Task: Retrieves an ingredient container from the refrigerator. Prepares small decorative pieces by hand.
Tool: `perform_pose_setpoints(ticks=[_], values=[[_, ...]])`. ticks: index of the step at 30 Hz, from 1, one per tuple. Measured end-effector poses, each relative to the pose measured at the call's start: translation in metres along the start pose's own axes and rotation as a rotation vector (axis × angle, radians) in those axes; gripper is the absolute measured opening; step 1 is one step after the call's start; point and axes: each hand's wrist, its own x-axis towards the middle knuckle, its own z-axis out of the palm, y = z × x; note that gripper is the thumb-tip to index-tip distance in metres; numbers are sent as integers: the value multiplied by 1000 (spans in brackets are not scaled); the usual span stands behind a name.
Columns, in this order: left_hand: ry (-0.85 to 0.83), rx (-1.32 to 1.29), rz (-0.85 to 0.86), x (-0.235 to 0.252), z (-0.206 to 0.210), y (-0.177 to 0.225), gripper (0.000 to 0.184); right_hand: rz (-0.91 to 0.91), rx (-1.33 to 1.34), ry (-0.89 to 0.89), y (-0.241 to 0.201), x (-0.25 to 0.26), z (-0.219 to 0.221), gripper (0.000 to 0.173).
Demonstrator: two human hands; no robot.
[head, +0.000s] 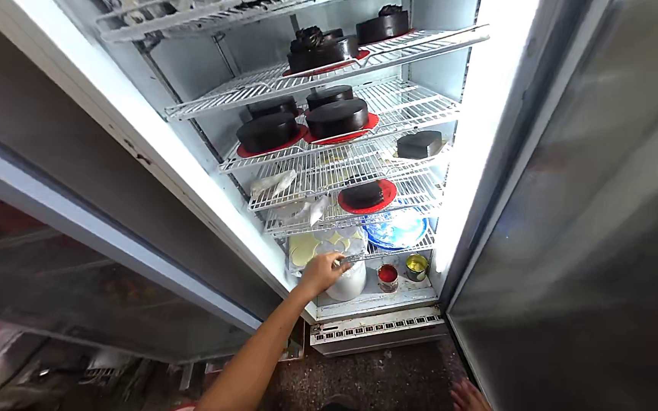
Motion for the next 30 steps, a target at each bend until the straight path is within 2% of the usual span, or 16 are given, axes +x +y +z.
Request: perform_pose_setpoints(ticks=[3,6,9,12,15,17,19,22,23,26,30], values=[[212,-54,-20,1,-23,-2,36,-92,-134,-93,-47,15,40,44],[428,15,-21,3,-40,-12,35,-180,-202,-174,-90,20,76,40],[545,60,-193,22,-59,-48,47,-256,-258,-234,-116,20,106,37],[632,54,-340,41,-70,-94,62,-335,-358,-301,-123,16,139,38],[742,-13,-352,55,-83,-119,61,-534,-586,-464,-145,5,191,40],[778,-119,-349,62,-90,-124,59,-734,-770,-603,-187,-8,241,40],[786,-277,-369,68,-94,-121,61,-953,-930,-657,-238,-18,302,40],[765,-398,-357,71,-98,-116,63,-1244,-1047,-567,-295,-11,393,40],[752,-403,-349,72,-100,-116,62,-1286,-1087,-505,-308,-6,419,43],[737,-378,-374,79,-102,-120,58,-1188,-1245,-336,-333,2,476,60],[724,-477,-339,89,-103,-129,59,-1246,-1204,-349,-335,18,515,70]])
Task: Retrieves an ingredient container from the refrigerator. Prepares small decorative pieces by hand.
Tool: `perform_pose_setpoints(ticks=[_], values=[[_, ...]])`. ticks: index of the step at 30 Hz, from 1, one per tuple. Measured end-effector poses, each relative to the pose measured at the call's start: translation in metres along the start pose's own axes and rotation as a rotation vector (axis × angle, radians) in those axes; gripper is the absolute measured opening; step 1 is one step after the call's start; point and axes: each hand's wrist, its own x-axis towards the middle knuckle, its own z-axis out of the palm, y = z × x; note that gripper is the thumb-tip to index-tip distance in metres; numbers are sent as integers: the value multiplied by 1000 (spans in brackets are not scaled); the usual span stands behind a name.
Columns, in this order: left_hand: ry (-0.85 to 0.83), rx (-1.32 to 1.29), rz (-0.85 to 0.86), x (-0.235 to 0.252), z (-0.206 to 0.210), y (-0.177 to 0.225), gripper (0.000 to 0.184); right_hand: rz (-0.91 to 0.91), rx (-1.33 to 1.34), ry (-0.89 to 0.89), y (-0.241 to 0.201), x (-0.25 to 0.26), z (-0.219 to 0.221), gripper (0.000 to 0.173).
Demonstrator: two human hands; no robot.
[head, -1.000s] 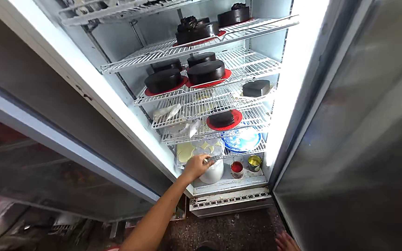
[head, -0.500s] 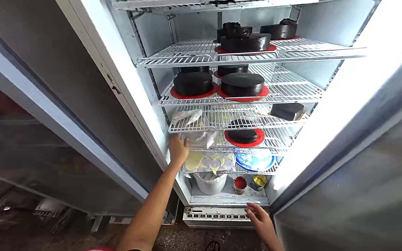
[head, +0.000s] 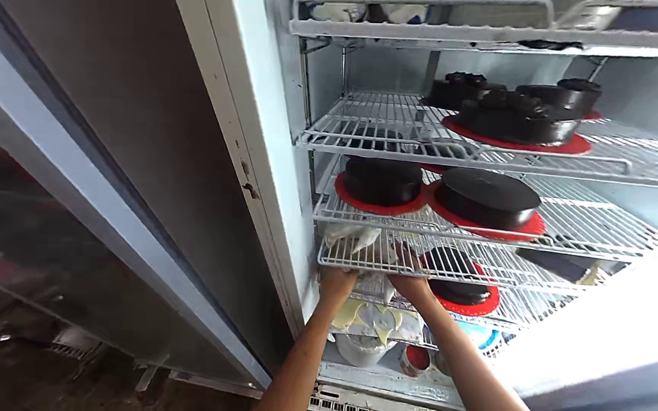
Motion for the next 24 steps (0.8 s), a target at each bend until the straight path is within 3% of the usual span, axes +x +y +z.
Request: perform_pose_setpoints(ticks=[4,8,11,16,22,24], values=[[-7,-156,-17,-3,1,5,60,0,183,107,-11,7,14,60],[-32,-405,-76,-13,10,4,73,103,186,110,-22,-3,14,63],[6,-437,-66,-19,18,1,78,161,256,143,-26,-9,16,67],[25,-441,0,-27,20,-9,82,105,393,213,-16,-16,28,71],[75,-509,-75,-43,9,6,98,3,239,226,-20,-43,31,67],[91,-545,-103,-41,7,8,104,37,239,188,-26,-48,28,78]])
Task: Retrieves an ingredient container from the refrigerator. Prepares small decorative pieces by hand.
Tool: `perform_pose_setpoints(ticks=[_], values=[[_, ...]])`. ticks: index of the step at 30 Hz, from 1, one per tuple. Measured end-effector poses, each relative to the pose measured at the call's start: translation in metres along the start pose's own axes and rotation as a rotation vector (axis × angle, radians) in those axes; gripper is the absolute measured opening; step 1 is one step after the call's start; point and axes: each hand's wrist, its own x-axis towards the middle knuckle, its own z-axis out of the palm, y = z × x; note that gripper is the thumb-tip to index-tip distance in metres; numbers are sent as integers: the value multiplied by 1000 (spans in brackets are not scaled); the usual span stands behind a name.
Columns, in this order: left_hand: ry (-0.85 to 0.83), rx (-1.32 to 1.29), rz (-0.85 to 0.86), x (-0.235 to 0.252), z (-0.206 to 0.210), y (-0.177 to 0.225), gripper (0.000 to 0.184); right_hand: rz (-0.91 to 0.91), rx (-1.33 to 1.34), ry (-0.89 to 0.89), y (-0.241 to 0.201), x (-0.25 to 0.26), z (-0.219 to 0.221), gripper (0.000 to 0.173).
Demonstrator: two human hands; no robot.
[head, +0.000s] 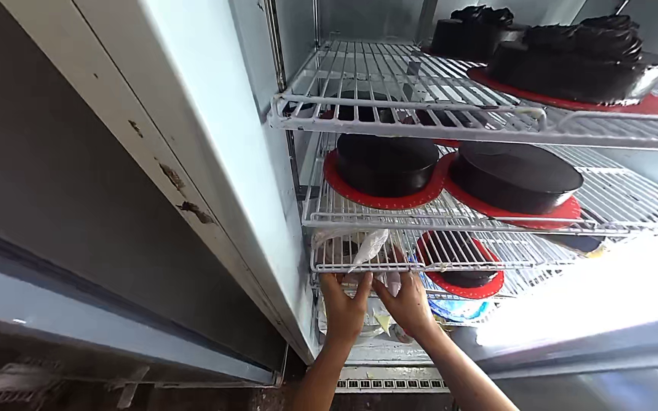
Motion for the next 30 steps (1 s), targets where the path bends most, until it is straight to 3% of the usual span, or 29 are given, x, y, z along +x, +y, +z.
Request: perform_pose_setpoints(ticks=[4,8,12,16,18,21,25,30], values=[[11,-7,-16,3,-5,3,98,54,-34,24,-8,-4,4,91],[63,50,35,-1,-9,-1,89,62,-3,60,-12,-16,8,88],[60,-147,-67,-10,-4,8,86,194,140,73,-27,-26,9,79],[-24,-73,-63,-23,-2,17,103,263,291,93,-47,-34,8,72],[-32,-56,-70,-25,-4,19,103,276,345,83,-54,-36,7,71],[-12,-62,-79,-19,-12,14,87,336,378,78,-62,-38,4,72],[72,-42,-48,-6,-20,5,51,343,278,75,-58,-36,4,65],[142,-50,60,2,-20,4,45,222,52,107,-39,-34,9,70]])
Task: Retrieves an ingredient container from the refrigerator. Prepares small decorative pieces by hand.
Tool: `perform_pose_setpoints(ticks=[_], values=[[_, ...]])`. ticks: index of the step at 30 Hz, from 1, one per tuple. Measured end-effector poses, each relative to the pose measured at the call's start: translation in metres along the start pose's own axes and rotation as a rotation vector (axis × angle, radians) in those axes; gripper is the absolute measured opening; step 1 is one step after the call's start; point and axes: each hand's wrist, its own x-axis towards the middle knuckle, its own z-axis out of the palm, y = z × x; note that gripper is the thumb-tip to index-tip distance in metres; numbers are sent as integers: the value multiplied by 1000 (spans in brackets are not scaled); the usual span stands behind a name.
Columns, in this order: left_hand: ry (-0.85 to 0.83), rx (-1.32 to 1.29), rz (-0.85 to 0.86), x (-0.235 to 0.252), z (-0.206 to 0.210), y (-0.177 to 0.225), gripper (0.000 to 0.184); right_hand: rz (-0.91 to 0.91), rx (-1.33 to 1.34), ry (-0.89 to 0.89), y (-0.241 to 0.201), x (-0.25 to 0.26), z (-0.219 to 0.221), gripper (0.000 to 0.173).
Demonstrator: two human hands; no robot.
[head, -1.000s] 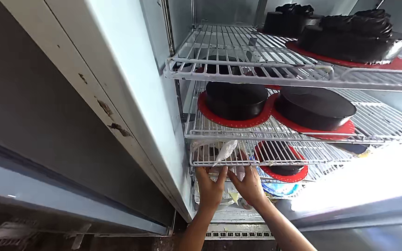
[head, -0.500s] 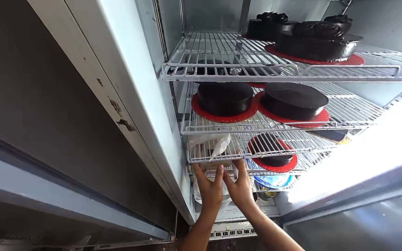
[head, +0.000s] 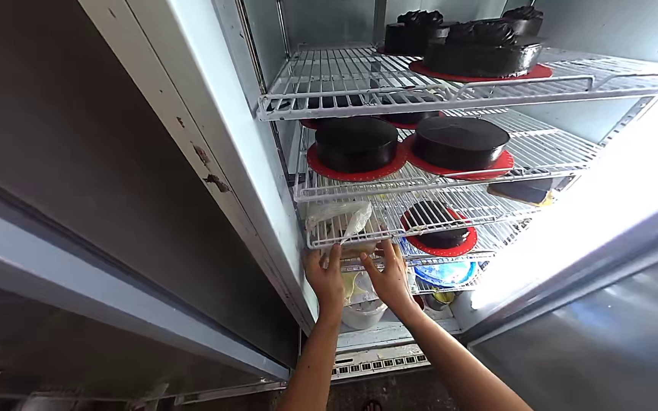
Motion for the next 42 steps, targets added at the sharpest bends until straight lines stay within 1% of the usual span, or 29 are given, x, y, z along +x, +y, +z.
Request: perform_pose_setpoints(ticks=[2,4,6,8,11,13,14,17,20,23,26,28,29,31,33,35,37,39,42], values=[[29,-32,79,5,2,-6,47,-60,-107,14,0,1,-5,63],[45,-42,112,7,3,-8,42,-152,-154,54,5,0,-4,59],[64,-44,108,7,5,-6,38,-231,-132,102,11,3,-2,52],[56,-56,68,5,7,-2,42,-254,-96,113,14,4,-1,52],[94,-66,2,4,12,7,44,-202,-38,53,13,1,-2,60],[115,-70,-20,4,16,12,44,-187,15,56,11,-1,0,61],[98,-61,-19,3,15,13,44,-164,48,55,9,-3,1,62],[61,-43,-44,3,15,17,37,1,142,10,-5,-5,-3,67],[79,8,-150,0,12,33,34,115,99,-31,-26,-7,-7,70],[71,-4,-256,-1,10,48,38,186,96,-14,-46,-15,-5,74],[-6,-37,-318,-6,10,60,46,244,143,-8,-60,-26,-6,80],[-24,-64,-363,-12,6,65,53,281,193,-2,-62,-33,-9,78],[-21,-61,-381,-15,3,63,57,303,228,7,-61,-35,-12,74],[-20,-13,-415,-24,-4,64,64,358,343,18,-55,-39,-17,66],[-63,64,-439,-27,-11,68,67,428,491,15,-48,-38,-19,62],[-152,167,-456,-24,-20,77,61,505,626,-2,-45,-39,-17,63],[-202,218,-480,-16,-25,87,54,544,693,-29,-45,-43,-17,65],[-192,221,-457,-7,-25,96,51,526,711,-52,-48,-52,-19,64],[-202,203,-427,5,-25,98,50,485,741,-66,-46,-82,-25,59]])
